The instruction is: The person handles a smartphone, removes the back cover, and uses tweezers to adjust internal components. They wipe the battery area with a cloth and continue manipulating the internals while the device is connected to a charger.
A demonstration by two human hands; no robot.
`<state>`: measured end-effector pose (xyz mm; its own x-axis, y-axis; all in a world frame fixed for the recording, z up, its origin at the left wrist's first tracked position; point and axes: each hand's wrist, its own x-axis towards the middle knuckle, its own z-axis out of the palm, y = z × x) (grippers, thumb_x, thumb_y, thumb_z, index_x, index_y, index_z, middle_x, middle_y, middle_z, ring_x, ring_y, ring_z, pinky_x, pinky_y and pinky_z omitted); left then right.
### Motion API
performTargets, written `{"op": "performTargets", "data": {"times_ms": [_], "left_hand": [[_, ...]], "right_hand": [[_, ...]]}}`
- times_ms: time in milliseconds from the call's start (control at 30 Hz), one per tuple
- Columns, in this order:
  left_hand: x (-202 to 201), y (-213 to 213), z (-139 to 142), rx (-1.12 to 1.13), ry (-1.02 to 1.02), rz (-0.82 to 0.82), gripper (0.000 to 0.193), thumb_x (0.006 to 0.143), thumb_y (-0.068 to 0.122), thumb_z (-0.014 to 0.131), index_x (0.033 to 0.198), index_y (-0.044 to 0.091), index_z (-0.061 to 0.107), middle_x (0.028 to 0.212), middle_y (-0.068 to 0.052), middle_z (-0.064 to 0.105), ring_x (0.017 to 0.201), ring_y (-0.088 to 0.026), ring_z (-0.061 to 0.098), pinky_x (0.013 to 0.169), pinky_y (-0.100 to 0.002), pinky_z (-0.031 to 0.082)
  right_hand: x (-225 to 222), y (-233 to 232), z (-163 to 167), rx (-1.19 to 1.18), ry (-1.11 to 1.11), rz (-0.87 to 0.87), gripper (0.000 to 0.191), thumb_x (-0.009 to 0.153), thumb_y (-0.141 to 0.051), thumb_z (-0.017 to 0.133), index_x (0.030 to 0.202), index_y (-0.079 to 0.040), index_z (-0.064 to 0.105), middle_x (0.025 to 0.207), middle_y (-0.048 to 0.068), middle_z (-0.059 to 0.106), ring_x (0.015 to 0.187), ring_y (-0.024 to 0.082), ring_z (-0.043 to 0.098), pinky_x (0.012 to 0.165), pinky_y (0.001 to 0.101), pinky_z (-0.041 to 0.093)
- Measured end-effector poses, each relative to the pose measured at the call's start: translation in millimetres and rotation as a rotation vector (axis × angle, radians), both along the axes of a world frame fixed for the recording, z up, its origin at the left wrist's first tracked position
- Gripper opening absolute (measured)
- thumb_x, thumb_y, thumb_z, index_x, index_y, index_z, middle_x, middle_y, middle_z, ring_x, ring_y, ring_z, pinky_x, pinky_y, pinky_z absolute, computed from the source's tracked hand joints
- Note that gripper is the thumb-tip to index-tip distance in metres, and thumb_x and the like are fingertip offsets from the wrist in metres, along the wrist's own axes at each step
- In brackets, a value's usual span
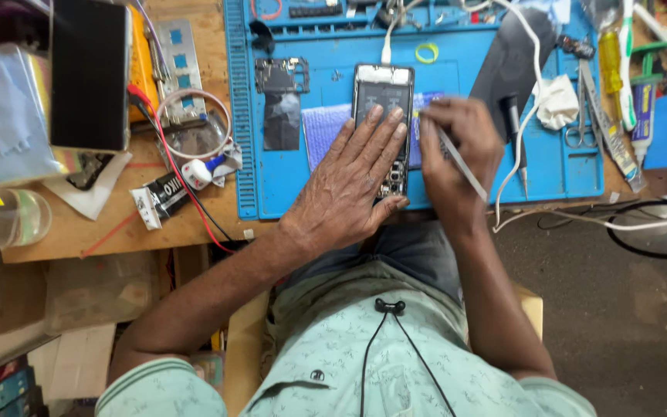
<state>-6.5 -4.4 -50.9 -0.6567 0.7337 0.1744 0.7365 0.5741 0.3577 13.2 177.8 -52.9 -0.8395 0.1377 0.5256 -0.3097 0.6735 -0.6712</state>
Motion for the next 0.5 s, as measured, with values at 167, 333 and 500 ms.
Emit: {"op": "performTargets", "data": {"times_ms": [167,333,500], "left_hand": [[8.0,-5.5,3.7,-0.021,-0.041,-0.018,0.087,0.097,0.051,0.057,0.158,-0.005,0.028,0.168,-0.020,0.022,0.158,-0.036,0.014,0.129,-0.049,0.011],[12.3,-6.7,4.8,-0.017,-0.059,-0.007,0.088,0.099,0.053,0.056,0.159,-0.005,0.028,0.169,-0.020,0.023,0.158,-0.035,0.014,0.130,-0.049,0.011],[9.2,-8.6,1.8,0.001,-0.034,-0.006,0.089,0.097,0.055,0.056,0.158,-0.004,0.029,0.168,-0.019,0.023,0.158,-0.034,0.015,0.129,-0.050,0.012]], "right_hand": [[1.1,-3.0,7.3,-0.060,-0.067,-0.023,0.015,0.098,0.006,0.073,0.112,0.002,0.073,0.118,0.017,0.070,0.101,0.022,0.074,0.082,0.0305,0.060],[-10.0,-1.4,2.3,-0.047,-0.063,-0.027,0.012,0.101,0.006,0.073,0.113,0.003,0.074,0.118,0.016,0.071,0.099,0.021,0.073,0.084,0.0305,0.059],[-17.7,3.8,-7.2,-0.041,-0.058,-0.021,0.015,0.098,0.007,0.072,0.112,0.002,0.075,0.117,0.016,0.071,0.102,0.021,0.073,0.085,0.0289,0.059]]}}
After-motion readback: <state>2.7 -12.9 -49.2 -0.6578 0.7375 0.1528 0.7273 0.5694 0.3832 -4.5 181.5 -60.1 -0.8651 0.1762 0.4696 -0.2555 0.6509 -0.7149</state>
